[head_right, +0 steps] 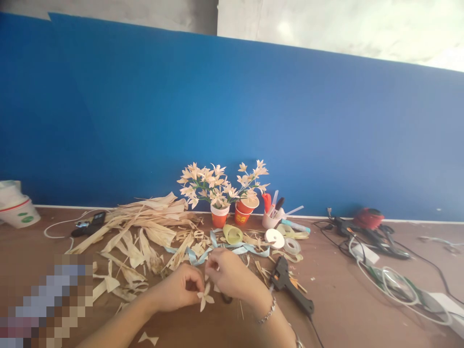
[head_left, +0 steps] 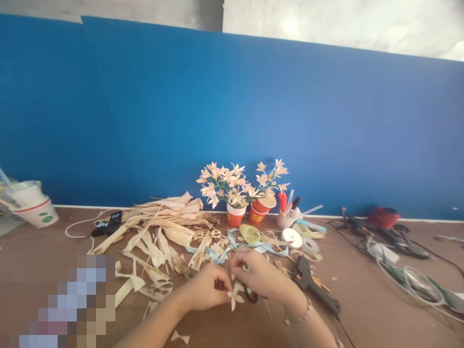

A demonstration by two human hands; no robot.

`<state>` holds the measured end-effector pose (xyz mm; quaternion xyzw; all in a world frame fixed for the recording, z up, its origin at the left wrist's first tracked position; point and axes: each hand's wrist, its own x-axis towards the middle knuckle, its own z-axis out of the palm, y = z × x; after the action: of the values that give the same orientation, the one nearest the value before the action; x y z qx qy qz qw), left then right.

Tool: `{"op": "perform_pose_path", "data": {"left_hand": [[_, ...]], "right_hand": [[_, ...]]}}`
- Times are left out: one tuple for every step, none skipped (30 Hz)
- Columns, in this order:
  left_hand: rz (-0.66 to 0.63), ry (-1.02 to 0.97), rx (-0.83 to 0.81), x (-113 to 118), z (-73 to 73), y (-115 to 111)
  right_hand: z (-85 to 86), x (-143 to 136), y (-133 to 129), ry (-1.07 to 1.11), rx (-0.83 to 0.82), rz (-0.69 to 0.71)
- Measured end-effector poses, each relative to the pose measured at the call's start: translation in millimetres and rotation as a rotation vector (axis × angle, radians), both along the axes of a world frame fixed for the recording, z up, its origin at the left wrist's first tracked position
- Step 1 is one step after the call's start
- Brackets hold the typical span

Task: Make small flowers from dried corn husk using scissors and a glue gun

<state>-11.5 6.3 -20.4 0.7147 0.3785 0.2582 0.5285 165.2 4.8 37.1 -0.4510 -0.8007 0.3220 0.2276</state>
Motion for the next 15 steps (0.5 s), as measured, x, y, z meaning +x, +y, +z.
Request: {"op": "perform_pose_path", "data": {"left_hand": [[0.005,0.005,0.001,0,0.2,0],[0.026,-0.001,-0.001,0,0.4,1],[0.056,-0.015,-0.001,0,0.6,2],[0.089,-0.029,0.004,0,0.7,3],[0.117,-0.040,0.014,-1,0.7,4],[0.140,-0.048,0.025,-2,0.4,6],[0.162,-0.054,0.035,-2,-0.2,7],[0.176,-0.063,0.038,-3,-1.1,9],[0.188,-0.080,0.036,-4,-2.0,10],[0.199,-0.103,0.028,-4,-2.8,11],[0.208,-0.130,0.015,-4,-3.5,12],[0.217,-0.159,-0.002,-4,-3.7,12],[0.227,-0.188,-0.021,-4,-3.6,12],[0.234,-0.215,-0.041,-4,-3.1,12],[0.239,-0.239,-0.063,-3,-2.3,12]], "right_hand": [[1.4,1,1,0.007,-0.004,-0.003],[3.0,2,1,0.018,-0.016,-0.003],[4.3,3,2,0.033,-0.033,-0.007],[5.3,4,4,0.051,-0.049,-0.023],[5.6,6,5,0.076,-0.058,-0.055],[5.3,7,7,0.108,-0.064,-0.095],[4.4,8,9,0.146,-0.075,-0.129],[3.0,9,11,0.187,-0.091,-0.153],[1.4,10,13,0.226,-0.109,-0.168],[-0.2,11,14,0.256,-0.123,-0.179],[-1.5,11,15,0.274,-0.135,-0.189],[-2.3,11,15,0.282,-0.148,-0.197],[-2.7,10,15,0.284,-0.161,-0.204],[-2.6,9,14,0.284,-0.178,-0.210],[-2.1,7,13,0.282,-0.197,-0.214]]}}
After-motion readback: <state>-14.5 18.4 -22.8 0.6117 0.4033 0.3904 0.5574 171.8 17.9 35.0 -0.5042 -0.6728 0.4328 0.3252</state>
